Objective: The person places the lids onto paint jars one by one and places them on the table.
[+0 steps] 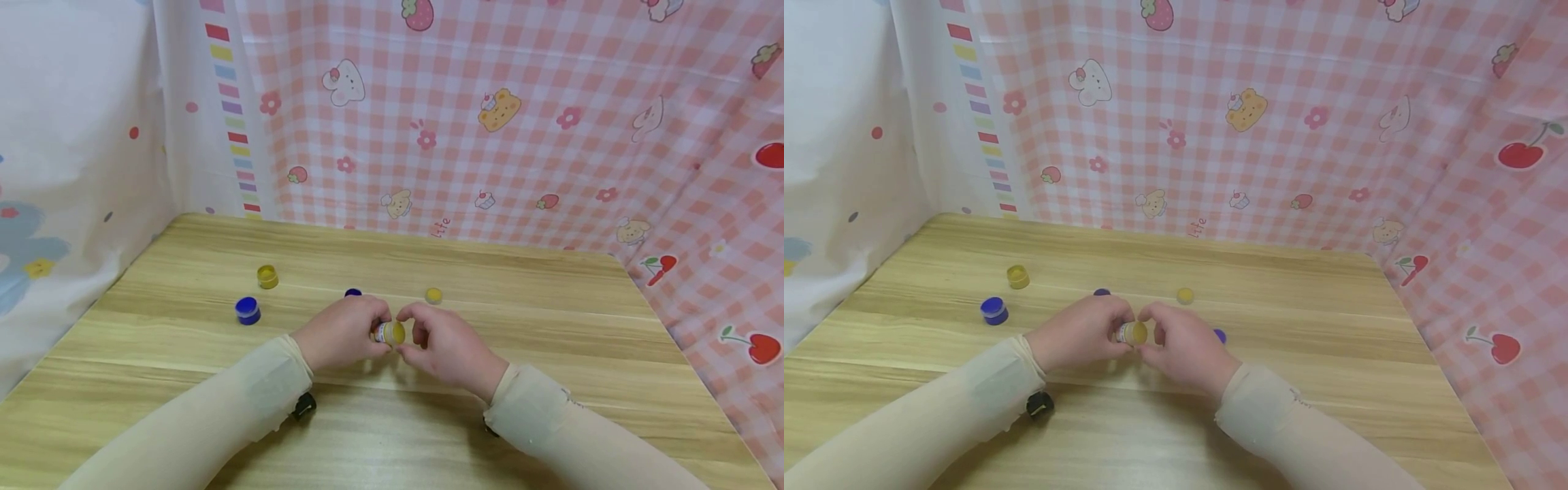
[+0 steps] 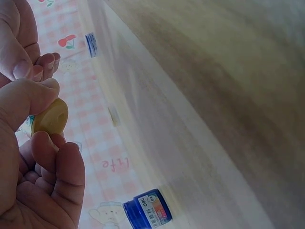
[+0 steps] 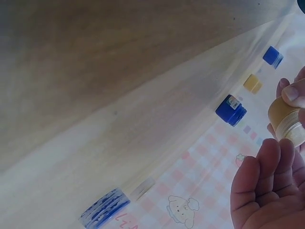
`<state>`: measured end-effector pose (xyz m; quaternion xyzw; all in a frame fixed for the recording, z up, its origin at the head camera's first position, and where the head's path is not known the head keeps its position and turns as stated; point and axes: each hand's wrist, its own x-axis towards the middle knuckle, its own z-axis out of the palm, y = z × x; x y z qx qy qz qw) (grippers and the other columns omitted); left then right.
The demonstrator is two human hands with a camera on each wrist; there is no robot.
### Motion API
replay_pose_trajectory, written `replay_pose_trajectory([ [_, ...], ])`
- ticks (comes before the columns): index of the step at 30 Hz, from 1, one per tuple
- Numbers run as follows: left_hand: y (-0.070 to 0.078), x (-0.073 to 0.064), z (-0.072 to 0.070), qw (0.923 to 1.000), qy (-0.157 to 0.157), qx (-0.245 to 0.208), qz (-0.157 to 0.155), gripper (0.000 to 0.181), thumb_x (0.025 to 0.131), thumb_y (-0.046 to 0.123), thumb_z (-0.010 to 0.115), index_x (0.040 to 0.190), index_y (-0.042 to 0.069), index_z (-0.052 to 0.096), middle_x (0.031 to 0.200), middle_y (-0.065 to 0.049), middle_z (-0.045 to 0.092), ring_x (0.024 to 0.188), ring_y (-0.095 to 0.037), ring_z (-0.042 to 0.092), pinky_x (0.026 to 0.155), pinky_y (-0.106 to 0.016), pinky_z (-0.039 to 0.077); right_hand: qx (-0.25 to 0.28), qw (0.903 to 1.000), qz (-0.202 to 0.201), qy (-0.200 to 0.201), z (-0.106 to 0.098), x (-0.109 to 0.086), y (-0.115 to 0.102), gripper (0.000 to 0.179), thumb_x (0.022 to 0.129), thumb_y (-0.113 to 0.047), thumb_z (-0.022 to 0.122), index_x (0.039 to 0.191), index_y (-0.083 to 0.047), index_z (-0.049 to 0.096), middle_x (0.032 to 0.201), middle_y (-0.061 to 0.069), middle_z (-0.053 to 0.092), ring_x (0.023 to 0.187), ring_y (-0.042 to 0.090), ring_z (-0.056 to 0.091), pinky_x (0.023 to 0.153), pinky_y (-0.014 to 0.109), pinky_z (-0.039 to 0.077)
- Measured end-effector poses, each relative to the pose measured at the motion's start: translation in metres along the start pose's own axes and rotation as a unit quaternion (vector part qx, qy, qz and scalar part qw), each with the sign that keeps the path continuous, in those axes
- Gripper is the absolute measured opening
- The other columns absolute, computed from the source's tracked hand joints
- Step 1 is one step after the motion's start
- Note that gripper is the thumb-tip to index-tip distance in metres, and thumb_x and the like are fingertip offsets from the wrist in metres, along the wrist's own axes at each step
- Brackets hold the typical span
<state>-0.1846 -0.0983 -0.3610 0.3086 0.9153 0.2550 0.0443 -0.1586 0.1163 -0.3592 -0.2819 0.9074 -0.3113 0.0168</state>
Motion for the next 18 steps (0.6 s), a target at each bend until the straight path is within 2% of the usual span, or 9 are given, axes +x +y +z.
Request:
replay_pose_trajectory([
  [5, 0.0003, -0.0002, -0.0004, 1.0, -0.003, 0.001, -0.003, 0.019, 0.087, 0.019, 0.085, 0.092, 0.014, 0.068, 0.085, 0.007, 0.065, 0.076, -0.006, 0.057, 0.07, -0.022, 0.052, 0.002, 1.0, 0.003, 0.002, 0.0006, 0.0, 0.0, 0.03, 0.09, -0.014, 0.08, 0.116, -0.01, 0.066, 0.07, -0.008, 0.054, 0.059, 0.003, 0.046, 0.056, 0.022, 0.042],
  [12, -0.0002, -0.0008, 0.0, 1.0, -0.004, -0.001, -0.001, 0.019, 0.086, 0.018, 0.085, 0.091, 0.014, 0.067, 0.086, 0.006, 0.064, 0.076, -0.007, 0.057, 0.07, -0.022, 0.051, -0.007, 1.0, -0.001, 0.004, 0.0012, -0.0001, -0.0004, 0.036, 0.089, -0.017, 0.082, 0.12, -0.01, 0.065, 0.071, -0.008, 0.054, 0.06, 0.003, 0.047, 0.056, 0.021, 0.042],
  [18, -0.0002, -0.0005, 0.0, 1.0, -0.003, -0.002, -0.004, 0.019, 0.086, 0.018, 0.086, 0.091, 0.015, 0.068, 0.085, 0.007, 0.064, 0.076, -0.007, 0.057, 0.071, -0.023, 0.052, -0.012, 0.9999, 0.004, 0.005, 0.0021, -0.0001, -0.0009, 0.029, 0.091, -0.018, 0.081, 0.115, -0.011, 0.066, 0.068, -0.009, 0.053, 0.058, 0.003, 0.046, 0.054, 0.021, 0.04],
])
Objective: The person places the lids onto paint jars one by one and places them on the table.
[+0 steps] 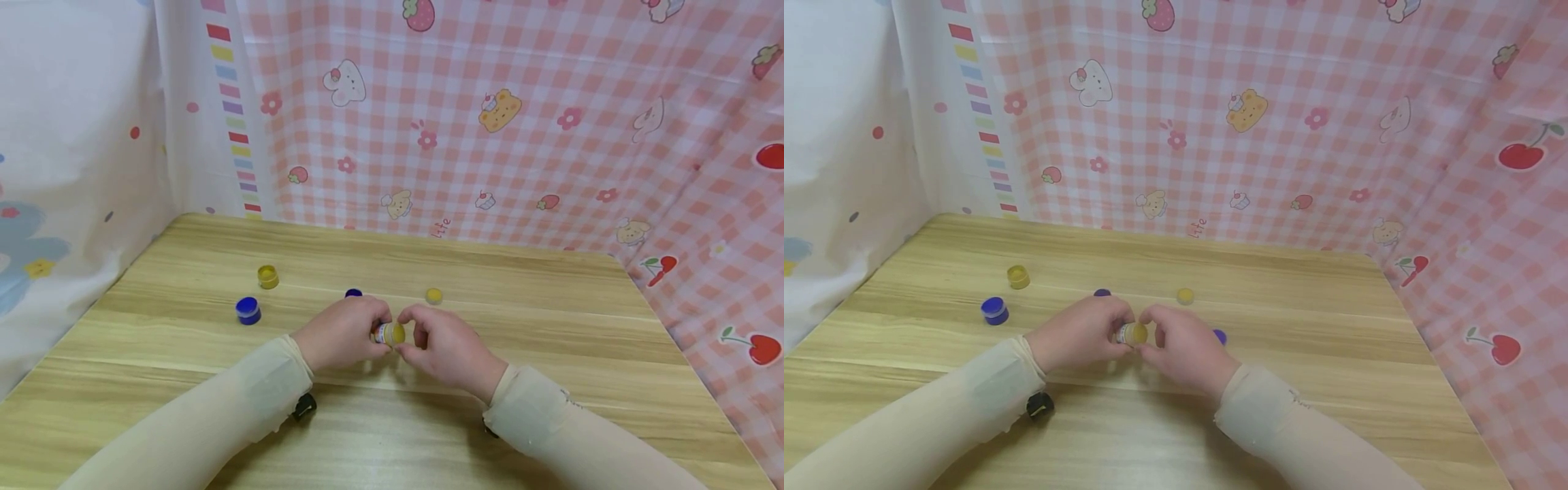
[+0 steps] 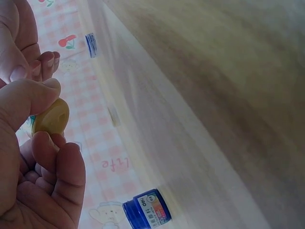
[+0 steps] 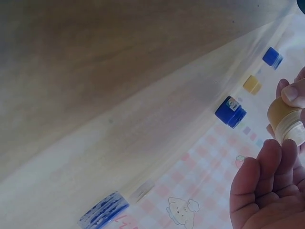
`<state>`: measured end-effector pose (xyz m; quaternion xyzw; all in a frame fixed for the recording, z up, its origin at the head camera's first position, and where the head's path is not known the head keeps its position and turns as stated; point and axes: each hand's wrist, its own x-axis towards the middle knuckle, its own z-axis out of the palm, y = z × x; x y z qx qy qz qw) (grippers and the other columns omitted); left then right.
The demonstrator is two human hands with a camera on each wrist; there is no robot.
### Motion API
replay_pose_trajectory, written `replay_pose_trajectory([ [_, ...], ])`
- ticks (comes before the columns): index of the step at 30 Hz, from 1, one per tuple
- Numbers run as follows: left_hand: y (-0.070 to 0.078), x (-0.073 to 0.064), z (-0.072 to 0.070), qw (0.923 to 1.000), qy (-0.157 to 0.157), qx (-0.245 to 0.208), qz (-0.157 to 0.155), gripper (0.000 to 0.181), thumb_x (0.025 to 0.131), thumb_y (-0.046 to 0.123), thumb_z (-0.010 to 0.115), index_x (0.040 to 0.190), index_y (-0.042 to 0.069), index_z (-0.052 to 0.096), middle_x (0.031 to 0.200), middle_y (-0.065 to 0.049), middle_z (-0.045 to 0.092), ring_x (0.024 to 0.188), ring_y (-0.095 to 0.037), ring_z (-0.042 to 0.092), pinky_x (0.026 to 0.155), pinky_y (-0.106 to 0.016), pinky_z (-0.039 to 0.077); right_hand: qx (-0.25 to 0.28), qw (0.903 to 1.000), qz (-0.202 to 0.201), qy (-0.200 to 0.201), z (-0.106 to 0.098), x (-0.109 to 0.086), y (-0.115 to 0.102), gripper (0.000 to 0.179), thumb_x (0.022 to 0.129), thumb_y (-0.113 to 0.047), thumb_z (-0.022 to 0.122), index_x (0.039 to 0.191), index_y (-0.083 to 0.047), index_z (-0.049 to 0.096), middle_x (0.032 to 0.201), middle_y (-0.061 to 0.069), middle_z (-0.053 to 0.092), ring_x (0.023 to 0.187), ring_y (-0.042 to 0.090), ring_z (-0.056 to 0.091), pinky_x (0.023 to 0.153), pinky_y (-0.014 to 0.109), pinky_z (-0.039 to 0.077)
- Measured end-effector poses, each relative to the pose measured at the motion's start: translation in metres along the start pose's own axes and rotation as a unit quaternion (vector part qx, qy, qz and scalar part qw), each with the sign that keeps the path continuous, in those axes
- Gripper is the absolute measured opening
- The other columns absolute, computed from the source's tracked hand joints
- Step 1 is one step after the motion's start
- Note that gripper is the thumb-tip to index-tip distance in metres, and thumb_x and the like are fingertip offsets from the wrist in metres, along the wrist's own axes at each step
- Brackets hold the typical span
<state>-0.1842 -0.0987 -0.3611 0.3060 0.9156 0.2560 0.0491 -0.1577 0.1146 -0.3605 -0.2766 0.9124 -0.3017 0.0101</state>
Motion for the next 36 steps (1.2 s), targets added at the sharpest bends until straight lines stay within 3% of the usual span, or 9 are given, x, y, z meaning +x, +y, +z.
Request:
replay_pose_trajectory([
  [7, 0.0004, -0.0006, 0.0, 1.0, -0.001, 0.002, -0.001, 0.02, 0.086, 0.018, 0.086, 0.092, 0.014, 0.067, 0.087, 0.007, 0.064, 0.077, -0.007, 0.058, 0.071, -0.023, 0.053, 0.003, 0.9998, 0.015, -0.013, -0.0004, 0.0002, -0.0003, 0.036, 0.09, -0.018, 0.082, 0.121, -0.01, 0.065, 0.074, -0.007, 0.057, 0.062, 0.006, 0.049, 0.056, 0.022, 0.043],
  [15, 0.0015, -0.0018, -0.0015, 1.0, -0.002, 0.005, -0.003, 0.02, 0.086, 0.019, 0.086, 0.092, 0.015, 0.067, 0.087, 0.006, 0.065, 0.077, -0.007, 0.058, 0.071, -0.024, 0.053, 0.007, 0.9998, 0.016, -0.011, 0.0003, 0.0004, -0.0003, 0.031, 0.092, -0.018, 0.08, 0.118, -0.011, 0.067, 0.074, -0.008, 0.057, 0.062, 0.006, 0.049, 0.056, 0.022, 0.043],
  [36, 0.0013, -0.0016, -0.0013, 0.9999, -0.004, 0.008, 0.006, 0.02, 0.086, 0.018, 0.086, 0.091, 0.014, 0.067, 0.086, 0.006, 0.064, 0.077, -0.007, 0.057, 0.071, -0.023, 0.052, 0.0, 1.0, -0.003, 0.0, 0.0006, -0.0006, 0.0004, 0.033, 0.088, -0.016, 0.082, 0.116, -0.012, 0.066, 0.072, -0.008, 0.054, 0.06, 0.004, 0.046, 0.055, 0.021, 0.041],
])
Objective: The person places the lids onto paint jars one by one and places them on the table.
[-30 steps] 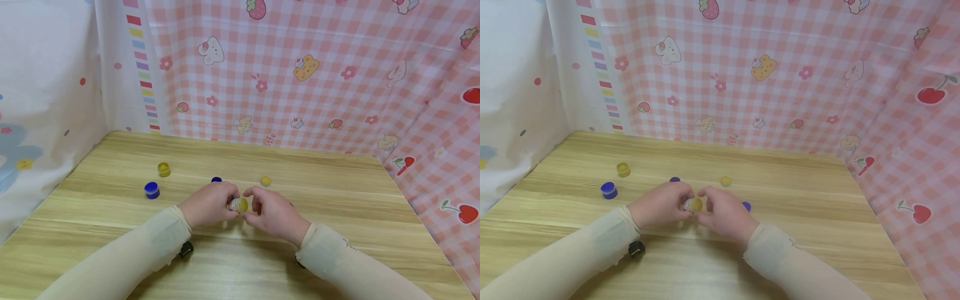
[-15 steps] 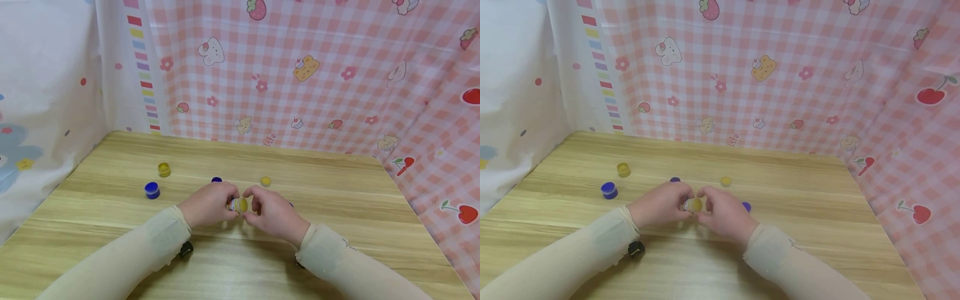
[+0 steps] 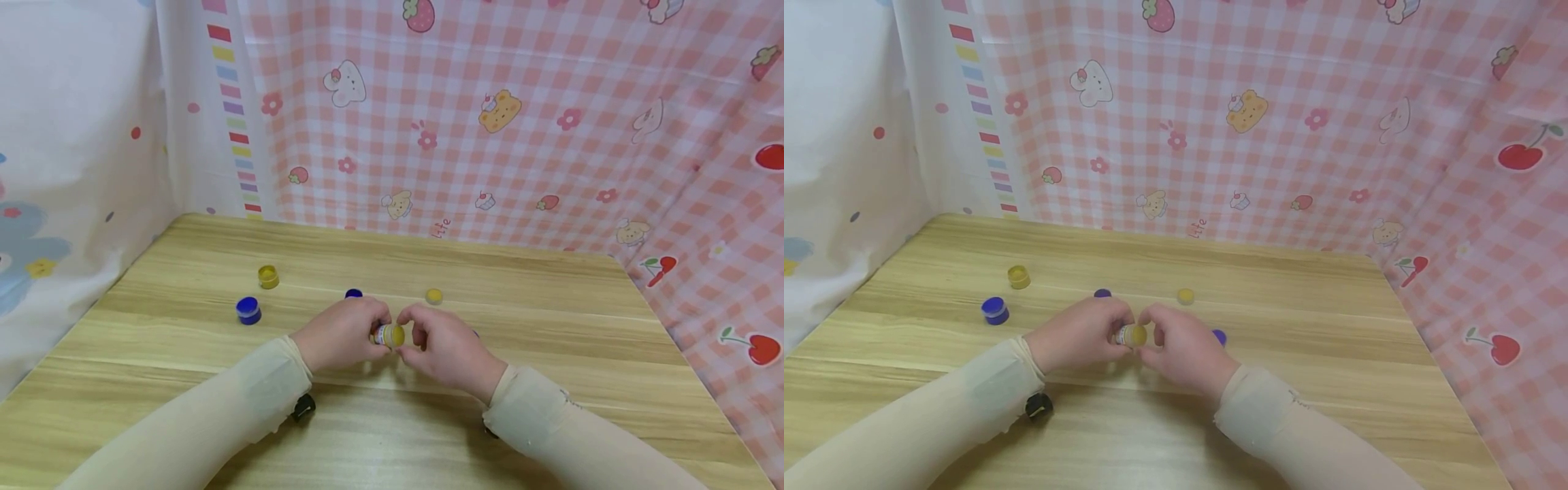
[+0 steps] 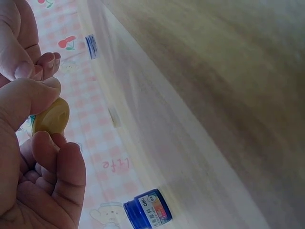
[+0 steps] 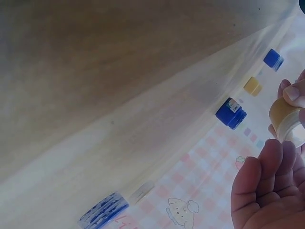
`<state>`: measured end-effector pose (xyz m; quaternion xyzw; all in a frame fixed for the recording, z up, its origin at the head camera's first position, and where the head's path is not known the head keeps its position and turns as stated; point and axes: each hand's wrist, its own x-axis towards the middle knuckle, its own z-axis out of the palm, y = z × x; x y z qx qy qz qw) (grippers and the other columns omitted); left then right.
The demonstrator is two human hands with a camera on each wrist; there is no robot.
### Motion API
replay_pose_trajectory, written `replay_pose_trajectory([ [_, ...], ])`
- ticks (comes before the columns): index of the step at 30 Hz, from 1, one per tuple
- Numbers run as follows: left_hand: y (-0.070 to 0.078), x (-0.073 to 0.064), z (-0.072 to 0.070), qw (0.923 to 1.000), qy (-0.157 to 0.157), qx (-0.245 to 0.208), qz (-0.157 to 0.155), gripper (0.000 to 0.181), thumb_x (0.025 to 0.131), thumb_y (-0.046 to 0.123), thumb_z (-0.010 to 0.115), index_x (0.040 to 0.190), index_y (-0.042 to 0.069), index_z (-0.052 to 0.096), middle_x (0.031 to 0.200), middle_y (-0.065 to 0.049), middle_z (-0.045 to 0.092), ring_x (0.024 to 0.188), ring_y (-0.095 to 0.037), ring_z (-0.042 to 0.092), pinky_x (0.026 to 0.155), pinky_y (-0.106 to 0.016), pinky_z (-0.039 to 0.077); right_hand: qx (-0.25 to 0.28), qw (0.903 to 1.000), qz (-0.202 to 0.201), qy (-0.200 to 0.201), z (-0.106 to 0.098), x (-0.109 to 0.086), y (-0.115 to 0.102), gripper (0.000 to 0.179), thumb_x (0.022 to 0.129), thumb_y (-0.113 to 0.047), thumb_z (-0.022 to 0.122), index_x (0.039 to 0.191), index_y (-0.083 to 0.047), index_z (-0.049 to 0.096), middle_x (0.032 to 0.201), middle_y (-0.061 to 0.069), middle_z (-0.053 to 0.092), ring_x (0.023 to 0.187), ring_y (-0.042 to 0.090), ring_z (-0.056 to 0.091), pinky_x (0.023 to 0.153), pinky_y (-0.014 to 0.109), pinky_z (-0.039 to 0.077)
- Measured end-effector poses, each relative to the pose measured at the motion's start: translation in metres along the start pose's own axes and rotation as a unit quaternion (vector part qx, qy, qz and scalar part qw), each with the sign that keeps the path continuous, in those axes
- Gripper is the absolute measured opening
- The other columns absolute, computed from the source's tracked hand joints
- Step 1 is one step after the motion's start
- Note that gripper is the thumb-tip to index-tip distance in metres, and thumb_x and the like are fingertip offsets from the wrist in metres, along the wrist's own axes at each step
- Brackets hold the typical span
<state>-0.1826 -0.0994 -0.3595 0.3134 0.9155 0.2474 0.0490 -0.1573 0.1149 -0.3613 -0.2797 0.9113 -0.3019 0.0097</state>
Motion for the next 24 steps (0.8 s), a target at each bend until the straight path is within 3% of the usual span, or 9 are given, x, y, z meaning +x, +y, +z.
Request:
replay_pose_trajectory([
  [10, 0.001, -0.0003, -0.0006, 1.0, -0.001, -0.002, -0.002, 0.02, 0.086, 0.018, 0.086, 0.091, 0.014, 0.067, 0.086, 0.007, 0.064, 0.077, -0.007, 0.058, 0.072, -0.024, 0.053, -0.005, 1.0, -0.002, 0.005, 0.0004, 0.0002, 0.0003, 0.035, 0.088, -0.019, 0.083, 0.117, -0.011, 0.065, 0.071, -0.009, 0.054, 0.059, 0.003, 0.046, 0.054, 0.021, 0.04],
  [15, 0.0016, -0.0004, -0.0005, 1.0, 0.0, -0.001, 0.001, 0.02, 0.086, 0.018, 0.086, 0.091, 0.014, 0.067, 0.086, 0.007, 0.065, 0.077, -0.007, 0.058, 0.071, -0.023, 0.052, -0.004, 1.0, -0.002, 0.005, 0.0004, 0.0, -0.0005, 0.027, 0.09, -0.019, 0.082, 0.112, -0.013, 0.066, 0.069, -0.009, 0.053, 0.058, 0.003, 0.045, 0.053, 0.021, 0.038],
  [24, 0.0013, -0.0012, -0.0004, 1.0, 0.003, -0.002, 0.007, 0.019, 0.086, 0.017, 0.085, 0.09, 0.015, 0.067, 0.085, 0.007, 0.064, 0.077, -0.007, 0.057, 0.071, -0.023, 0.052, 0.002, 1.0, -0.003, 0.0, 0.0006, -0.0001, 0.0006, 0.033, 0.089, -0.017, 0.083, 0.116, -0.012, 0.066, 0.07, -0.008, 0.053, 0.059, 0.003, 0.045, 0.054, 0.021, 0.039],
])
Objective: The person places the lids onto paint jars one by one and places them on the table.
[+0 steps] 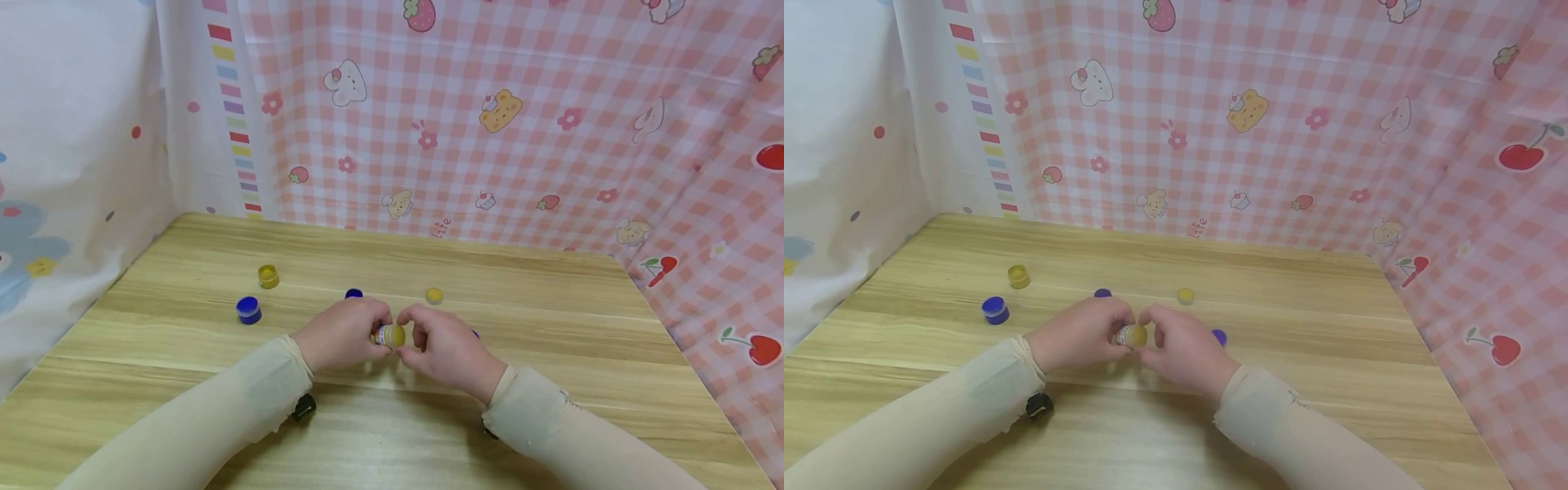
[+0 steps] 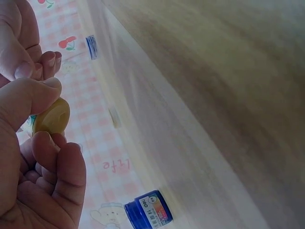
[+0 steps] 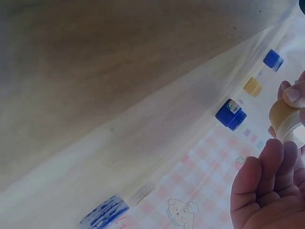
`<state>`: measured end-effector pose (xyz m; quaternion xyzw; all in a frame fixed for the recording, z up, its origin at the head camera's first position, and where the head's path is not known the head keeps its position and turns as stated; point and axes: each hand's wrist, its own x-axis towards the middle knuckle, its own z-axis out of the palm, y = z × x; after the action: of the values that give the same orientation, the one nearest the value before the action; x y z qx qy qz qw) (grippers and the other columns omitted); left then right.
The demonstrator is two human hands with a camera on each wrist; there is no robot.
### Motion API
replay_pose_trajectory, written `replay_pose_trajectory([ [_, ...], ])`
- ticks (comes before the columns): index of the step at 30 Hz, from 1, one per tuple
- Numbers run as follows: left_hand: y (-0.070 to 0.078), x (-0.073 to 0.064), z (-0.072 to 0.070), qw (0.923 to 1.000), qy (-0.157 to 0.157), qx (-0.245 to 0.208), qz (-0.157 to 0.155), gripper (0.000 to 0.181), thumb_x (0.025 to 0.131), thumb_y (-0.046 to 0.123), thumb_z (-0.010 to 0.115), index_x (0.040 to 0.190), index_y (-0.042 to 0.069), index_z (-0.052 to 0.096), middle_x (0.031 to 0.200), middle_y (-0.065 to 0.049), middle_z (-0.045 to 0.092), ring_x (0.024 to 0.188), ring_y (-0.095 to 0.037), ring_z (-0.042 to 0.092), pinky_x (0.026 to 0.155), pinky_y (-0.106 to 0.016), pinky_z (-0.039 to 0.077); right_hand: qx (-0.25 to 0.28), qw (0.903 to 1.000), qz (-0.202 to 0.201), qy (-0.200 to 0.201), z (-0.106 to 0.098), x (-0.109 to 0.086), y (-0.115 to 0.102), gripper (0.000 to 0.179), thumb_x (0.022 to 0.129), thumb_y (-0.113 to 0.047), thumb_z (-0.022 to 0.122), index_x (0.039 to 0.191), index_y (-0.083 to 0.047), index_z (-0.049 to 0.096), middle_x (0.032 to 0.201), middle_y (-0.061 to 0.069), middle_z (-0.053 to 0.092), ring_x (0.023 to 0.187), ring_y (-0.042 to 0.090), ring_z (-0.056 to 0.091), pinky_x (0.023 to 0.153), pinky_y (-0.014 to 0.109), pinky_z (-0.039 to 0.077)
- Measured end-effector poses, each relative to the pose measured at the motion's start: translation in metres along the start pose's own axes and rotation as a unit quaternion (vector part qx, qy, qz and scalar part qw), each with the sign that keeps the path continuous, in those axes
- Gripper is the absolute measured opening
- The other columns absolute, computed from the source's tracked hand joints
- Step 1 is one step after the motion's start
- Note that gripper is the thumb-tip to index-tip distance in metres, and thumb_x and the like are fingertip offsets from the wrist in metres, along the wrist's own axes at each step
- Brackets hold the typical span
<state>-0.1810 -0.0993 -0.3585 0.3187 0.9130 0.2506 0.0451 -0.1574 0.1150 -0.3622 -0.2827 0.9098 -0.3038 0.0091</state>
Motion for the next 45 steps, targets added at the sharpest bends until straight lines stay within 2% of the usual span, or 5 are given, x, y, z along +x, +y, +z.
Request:
replay_pose_trajectory([
  [22, -0.0001, -0.0004, 0.0009, 1.0, -0.001, -0.002, -0.007, 0.02, 0.086, 0.018, 0.086, 0.09, 0.015, 0.067, 0.086, 0.007, 0.064, 0.077, -0.007, 0.058, 0.07, -0.024, 0.052, 0.001, 0.9999, 0.012, -0.001, 0.0009, -0.0001, -0.001, 0.032, 0.089, -0.019, 0.082, 0.116, -0.01, 0.066, 0.069, -0.009, 0.053, 0.058, 0.003, 0.045, 0.053, 0.021, 0.039],
  [30, 0.0001, -0.001, 0.0006, 0.9999, -0.003, -0.007, -0.008, 0.019, 0.086, 0.017, 0.085, 0.09, 0.016, 0.067, 0.086, 0.007, 0.064, 0.076, -0.007, 0.058, 0.07, -0.024, 0.053, 0.005, 1.0, 0.003, 0.001, 0.001, 0.0, -0.0023, 0.024, 0.09, -0.017, 0.081, 0.109, -0.011, 0.067, 0.067, -0.01, 0.05, 0.057, 0.002, 0.043, 0.053, 0.02, 0.037],
  [34, 0.0002, -0.0011, 0.0, 0.9999, -0.004, -0.008, -0.006, 0.019, 0.086, 0.017, 0.085, 0.09, 0.016, 0.067, 0.086, 0.007, 0.064, 0.077, -0.007, 0.058, 0.071, -0.024, 0.053, 0.002, 1.0, 0.004, -0.006, 0.0007, 0.0001, -0.0023, 0.029, 0.091, -0.018, 0.08, 0.115, -0.009, 0.067, 0.074, -0.006, 0.056, 0.059, 0.003, 0.045, 0.054, 0.021, 0.041],
  [40, 0.0017, -0.0008, -0.0018, 1.0, -0.001, -0.004, 0.0, 0.019, 0.086, 0.017, 0.085, 0.09, 0.016, 0.067, 0.085, 0.007, 0.064, 0.077, -0.007, 0.058, 0.071, -0.024, 0.053, -0.025, 0.9992, -0.03, -0.007, -0.0005, 0.0011, -0.003, 0.025, 0.092, -0.017, 0.08, 0.113, -0.014, 0.067, 0.098, -0.003, 0.067, 0.077, 0.009, 0.059, 0.068, 0.023, 0.051],
  [45, 0.0023, -0.0013, -0.0016, 1.0, -0.003, -0.002, -0.001, 0.018, 0.086, 0.017, 0.085, 0.09, 0.015, 0.067, 0.085, 0.007, 0.064, 0.077, -0.008, 0.058, 0.071, -0.025, 0.053, -0.034, 0.9985, -0.041, -0.006, 0.0, 0.0008, -0.0034, 0.018, 0.093, -0.016, 0.078, 0.107, -0.014, 0.068, 0.099, -0.004, 0.069, 0.09, 0.015, 0.064, 0.08, 0.027, 0.054],
])
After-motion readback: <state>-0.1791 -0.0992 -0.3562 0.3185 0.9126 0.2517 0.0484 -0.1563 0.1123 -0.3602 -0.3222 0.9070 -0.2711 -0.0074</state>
